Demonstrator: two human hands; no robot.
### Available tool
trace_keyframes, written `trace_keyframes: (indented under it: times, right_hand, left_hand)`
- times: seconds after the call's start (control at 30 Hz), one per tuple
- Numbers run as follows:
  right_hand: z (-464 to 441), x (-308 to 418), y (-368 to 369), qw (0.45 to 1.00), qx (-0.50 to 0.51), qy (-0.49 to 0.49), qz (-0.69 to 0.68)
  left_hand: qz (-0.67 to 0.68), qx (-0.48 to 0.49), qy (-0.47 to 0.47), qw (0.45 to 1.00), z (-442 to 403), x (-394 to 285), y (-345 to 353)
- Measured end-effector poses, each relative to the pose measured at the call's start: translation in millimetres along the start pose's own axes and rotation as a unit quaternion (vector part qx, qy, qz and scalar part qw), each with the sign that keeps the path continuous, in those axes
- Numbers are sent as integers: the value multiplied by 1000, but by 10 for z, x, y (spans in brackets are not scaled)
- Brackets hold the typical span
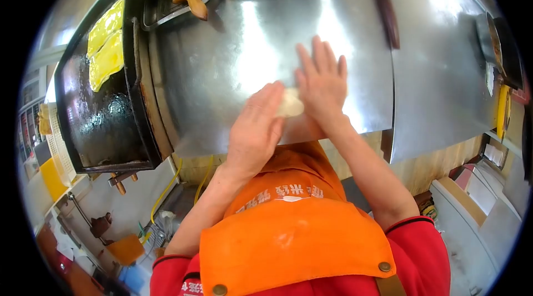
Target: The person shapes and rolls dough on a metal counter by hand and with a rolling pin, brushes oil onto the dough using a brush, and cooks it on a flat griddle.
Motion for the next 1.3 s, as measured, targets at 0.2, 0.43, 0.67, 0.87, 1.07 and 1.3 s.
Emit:
trace_keyframes:
  times: [0.2, 0.43, 0.67, 0.87, 1.07, 1.3]
  right_hand:
    - [-4, -6, -33, 999, 20, -9, -27]
    - [-15, -32, -61, 998, 33, -17, -60]
    - [373, -852, -338, 976, 61, 92, -188]
    - [415, -954, 13, 918, 177, 194, -296]
    - [442, -942, -112, 928, 225, 187, -231]
    - [694, -783, 22, 785, 166, 309, -510]
  left_hand:
    - [-178, 109, 15, 978, 201, 237, 455]
    - [-189, 119, -7, 975, 165, 202, 431]
    - [-185, 131, -12, 974, 112, 50, 762]
    - [-221, 135, -9, 966, 101, 101, 840]
    - [-213, 137, -16, 967, 116, 116, 850]
    - [-164, 151, -13, 975, 126, 21, 668]
Point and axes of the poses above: each hand's wrist, its own z-axis away from the middle knuckle, its own y-axis out of the palm, x = y × z, the point moved 10 cm from there along -z, towards the middle knuckle, and after that the axes turned 13 degrees about z, right-handed, at the moved point
